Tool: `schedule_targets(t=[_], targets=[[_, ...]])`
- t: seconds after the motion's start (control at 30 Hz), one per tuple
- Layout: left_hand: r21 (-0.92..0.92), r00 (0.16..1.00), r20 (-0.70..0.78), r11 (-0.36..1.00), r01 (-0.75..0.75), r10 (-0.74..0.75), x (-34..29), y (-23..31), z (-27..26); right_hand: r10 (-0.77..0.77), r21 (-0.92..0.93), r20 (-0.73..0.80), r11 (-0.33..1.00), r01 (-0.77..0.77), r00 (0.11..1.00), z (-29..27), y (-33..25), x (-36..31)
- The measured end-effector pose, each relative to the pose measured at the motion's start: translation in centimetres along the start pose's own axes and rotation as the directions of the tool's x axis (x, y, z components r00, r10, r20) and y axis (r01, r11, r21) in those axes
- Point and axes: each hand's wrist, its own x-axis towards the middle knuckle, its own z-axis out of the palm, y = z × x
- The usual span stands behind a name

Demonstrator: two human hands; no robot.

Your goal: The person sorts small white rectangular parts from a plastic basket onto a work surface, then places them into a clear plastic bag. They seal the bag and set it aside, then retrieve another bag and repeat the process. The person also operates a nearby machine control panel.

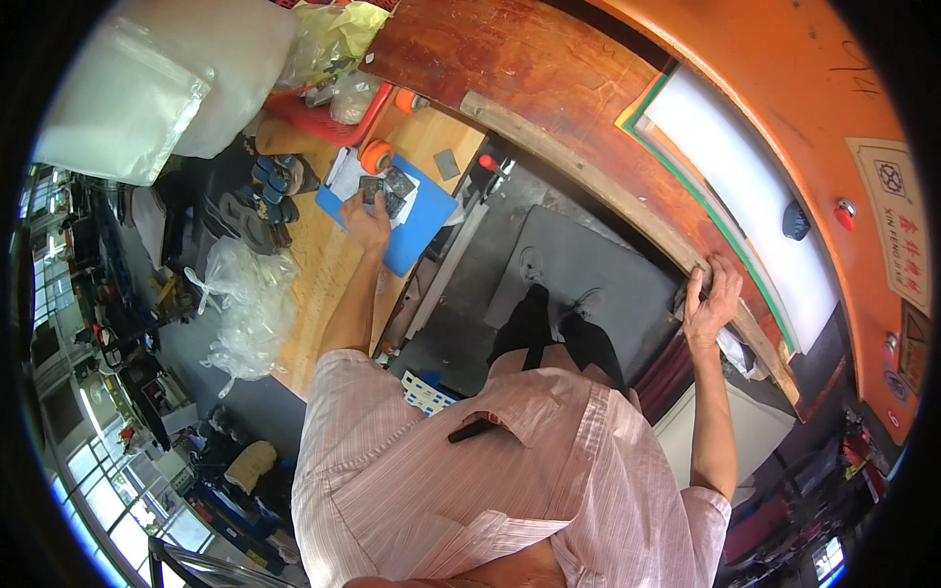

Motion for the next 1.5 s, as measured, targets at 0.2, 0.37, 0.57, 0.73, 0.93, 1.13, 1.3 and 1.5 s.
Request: schedule_targets(t=[0.2,0.37,0.57,0.73,0.93,1.13,1.3,1.5], targets=[[0.015,0.994,0.043,0.995,0.096,-0.097,0.0,0.9,0.1,-0.008,0.007,-0.039,1.0,0.008,0.999,0.0,-0.2,-0.2],[-0.033,0.995,0.083,0.997,0.064,-0.061,0.1,1.0,-1.6,-0.009,0.025,-0.068,1.0,0.011,0.998,0.0,-0.6,-0.1],[-0.27,0.998,0.06,0.963,0.015,0.001,-4.7,8.2,-4.7,0.025,0.059,-0.111,0.998,-0.018,0.993,-0.2,-1.1,0.0],[-0.606,0.925,0.182,0.779,-0.162,0.334,-13.7,23.4,-7.3,0.118,0.192,-0.16,0.977,-0.087,0.98,0.3,-1.3,-0.4],[-0.773,0.791,0.089,0.543,-0.328,0.605,-15.9,40.7,-7.1,0.148,0.3,-0.166,0.949,-0.093,0.975,-1.1,-1.8,-1.8],[-0.707,0.609,0.175,0.529,-0.469,0.774,-17.3,48.6,-3.2,0.35,0.497,-0.089,0.827,-0.263,0.933,-4.6,0.0,-11.3],[-0.631,0.68,0.232,0.64,-0.439,0.695,-20.1,52.0,-0.7,0.674,0.543,0.217,0.518,-0.661,0.706,-5.7,7.0,-22.4],[-0.489,0.694,-0.034,0.594,-0.639,0.719,-20.1,52.9,0.5,0.785,0.435,0.337,0.359,-0.826,0.519,-4.4,11.4,-27.2]])
